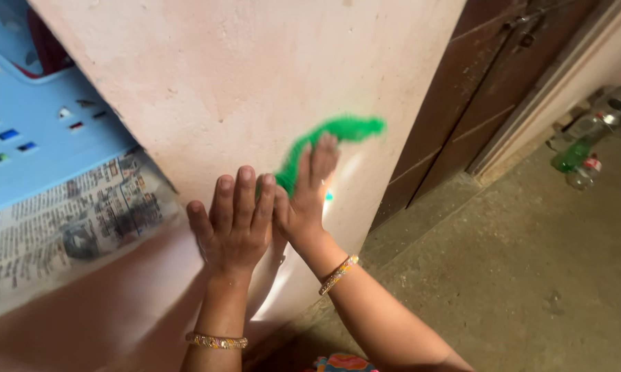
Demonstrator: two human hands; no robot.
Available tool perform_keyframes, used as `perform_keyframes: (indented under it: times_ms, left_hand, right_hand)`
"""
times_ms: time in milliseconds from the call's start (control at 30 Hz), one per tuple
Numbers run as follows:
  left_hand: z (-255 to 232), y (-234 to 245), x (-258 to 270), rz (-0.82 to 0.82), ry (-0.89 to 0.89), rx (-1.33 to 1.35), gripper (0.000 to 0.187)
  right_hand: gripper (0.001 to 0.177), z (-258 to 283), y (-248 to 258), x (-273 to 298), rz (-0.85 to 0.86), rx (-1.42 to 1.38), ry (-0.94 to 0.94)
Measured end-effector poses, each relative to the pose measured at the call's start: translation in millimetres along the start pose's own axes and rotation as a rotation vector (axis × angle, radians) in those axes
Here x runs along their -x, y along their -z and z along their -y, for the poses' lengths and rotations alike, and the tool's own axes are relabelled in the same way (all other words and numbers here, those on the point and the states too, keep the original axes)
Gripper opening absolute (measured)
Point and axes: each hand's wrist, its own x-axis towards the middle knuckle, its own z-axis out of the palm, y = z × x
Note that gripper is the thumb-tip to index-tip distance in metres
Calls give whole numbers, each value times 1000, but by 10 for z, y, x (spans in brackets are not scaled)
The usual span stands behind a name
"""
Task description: The person washes a green plastic tray under a running tap, then uses a green scrubber to wipe the wall and shelf area around the sink. The tray is placed on the shelf after washing.
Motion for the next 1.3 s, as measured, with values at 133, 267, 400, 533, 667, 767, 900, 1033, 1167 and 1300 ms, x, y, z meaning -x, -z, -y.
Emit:
perform_keyframes:
  times_ms: [133, 267, 400, 533, 667, 767, 900, 1033, 1167, 1300]
  left_hand:
    - [-25, -26, 49, 6, 15, -53, 67]
    - [-74, -40, 131, 46, 44, -34, 68]
    - [-111, -59, 79, 30, 57, -28, 68]
    - [-142, -92, 33, 22, 82, -48, 72]
    - [-158, -124, 95, -13, 85, -35, 70]
    - [-156, -160, 92, -26, 90, -20, 67]
    - [-136, -143, 71, -36, 90, -22, 65]
    - [-141, -165, 51, -58, 89, -60, 68]
    - [-121, -174, 46, -47, 88, -71, 68]
    - [-147, -159, 52, -59, 91, -71, 65]
  right_hand:
    - [84, -404, -55, 579, -30, 49, -325]
    - [78, -853, 85, 487, -120, 96, -964]
    - [84, -946, 247, -123, -245, -135, -861]
    - [84, -789, 245, -484, -184, 48, -401]
    - [89, -754, 178, -104, -7, 93, -211]
    - [93, -849, 142, 443, 94, 38, -312]
    - [83, -982, 159, 895, 124, 66, -709]
    - [84, -1122, 239, 469, -7, 139, -684]
    - [101, -1031, 255, -256, -137, -71, -621]
    - [91, -863, 168, -371, -66, 111, -269]
